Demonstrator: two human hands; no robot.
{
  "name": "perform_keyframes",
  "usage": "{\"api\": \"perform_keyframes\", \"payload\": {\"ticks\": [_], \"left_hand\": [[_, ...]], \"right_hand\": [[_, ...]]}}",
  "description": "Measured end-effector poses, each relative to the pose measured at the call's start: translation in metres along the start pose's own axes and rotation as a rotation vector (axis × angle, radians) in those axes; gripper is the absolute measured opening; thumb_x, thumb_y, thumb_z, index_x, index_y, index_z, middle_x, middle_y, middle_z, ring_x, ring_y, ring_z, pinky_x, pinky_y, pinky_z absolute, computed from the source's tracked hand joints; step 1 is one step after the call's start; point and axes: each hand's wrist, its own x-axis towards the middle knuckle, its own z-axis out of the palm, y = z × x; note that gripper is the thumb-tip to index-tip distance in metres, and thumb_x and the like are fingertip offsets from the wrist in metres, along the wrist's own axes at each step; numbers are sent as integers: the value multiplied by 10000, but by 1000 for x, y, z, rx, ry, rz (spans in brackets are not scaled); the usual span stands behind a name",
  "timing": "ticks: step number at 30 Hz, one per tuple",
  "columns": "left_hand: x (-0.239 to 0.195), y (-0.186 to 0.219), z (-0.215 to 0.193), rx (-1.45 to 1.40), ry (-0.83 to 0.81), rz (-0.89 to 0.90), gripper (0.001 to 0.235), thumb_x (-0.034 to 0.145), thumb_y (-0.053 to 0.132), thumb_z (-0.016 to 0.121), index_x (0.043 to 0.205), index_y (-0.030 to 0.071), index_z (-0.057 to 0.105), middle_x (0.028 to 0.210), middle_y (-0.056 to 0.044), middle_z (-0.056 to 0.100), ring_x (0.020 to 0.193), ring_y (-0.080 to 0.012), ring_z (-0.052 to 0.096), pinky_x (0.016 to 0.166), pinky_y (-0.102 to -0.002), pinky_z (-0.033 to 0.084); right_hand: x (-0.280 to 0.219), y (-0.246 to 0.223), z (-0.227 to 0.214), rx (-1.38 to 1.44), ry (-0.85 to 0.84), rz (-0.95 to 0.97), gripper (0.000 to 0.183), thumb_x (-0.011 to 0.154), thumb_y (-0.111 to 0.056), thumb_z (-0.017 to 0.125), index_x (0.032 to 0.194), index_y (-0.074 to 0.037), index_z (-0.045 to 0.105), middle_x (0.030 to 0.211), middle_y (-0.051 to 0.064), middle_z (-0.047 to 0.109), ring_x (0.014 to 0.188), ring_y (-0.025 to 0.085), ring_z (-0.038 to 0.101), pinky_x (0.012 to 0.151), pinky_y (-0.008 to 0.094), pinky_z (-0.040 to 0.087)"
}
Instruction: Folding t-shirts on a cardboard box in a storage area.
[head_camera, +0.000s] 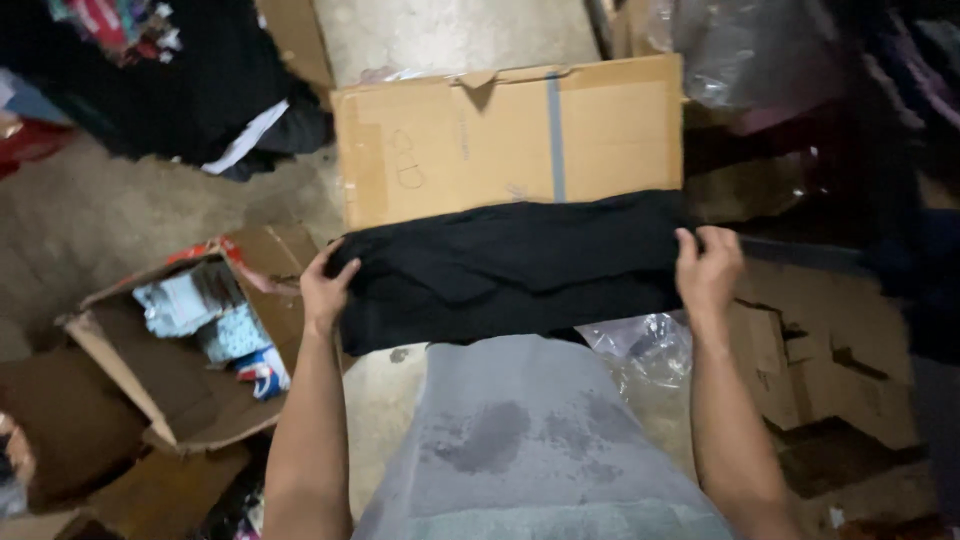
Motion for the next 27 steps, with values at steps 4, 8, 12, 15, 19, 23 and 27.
{"api": "perform_keyframes", "payload": {"ticks": [4,8,12,15,19,23,27], "left_hand": [[8,14,-3,150,107,-113,317,931,185,789,1190,9,743,1103,-115,767,992,-176,691,912,-290,541],[16,20,1,530,326,-168,413,938,335,846,980,-58,725,1024,-222,716,938,-322,688,881,-374,543],[18,-13,0,627,363,82,401,881,372,830,946,-21,797,1112,-257,695,1061,-407,637,930,-443,497],[11,-41,-8,476,312,-182,663,840,485,840,1187,-60,689,1171,-277,652,1095,-388,616,938,-454,481],[-4,-37,-22,45,70,-579,657,910,592,721,1224,15,697,1147,-98,712,1088,-206,646,954,-347,482],[-6,-37,-22,190,79,-517,544,907,460,800,1079,-52,737,911,-96,711,825,-159,607,753,-327,519],[7,-5,-15,-428,147,-321,376,939,301,798,1075,-32,690,935,-16,708,829,-103,628,755,-278,532]], "right_hand": [[18,-20,-17,123,10,14,259,1051,-198,785,1063,39,682,1083,216,665,980,400,637,851,473,513],[23,55,49,176,39,85,331,1047,-261,784,1089,47,671,1105,241,669,982,391,645,872,448,522],[20,37,59,223,-216,118,517,976,-394,817,1172,58,660,1159,276,669,1063,417,650,912,476,517],[20,17,56,87,-210,171,725,881,-534,840,1260,55,649,1199,313,665,1091,474,634,902,523,507],[10,8,57,-154,-365,298,806,837,-654,827,1208,45,672,1163,324,680,1082,509,639,893,574,512],[-1,44,77,-72,-312,221,733,915,-592,849,1255,33,676,1122,324,689,1021,506,640,850,568,504],[16,64,74,286,-302,193,656,969,-501,859,1136,87,621,1090,215,721,988,323,651,865,435,535]]}}
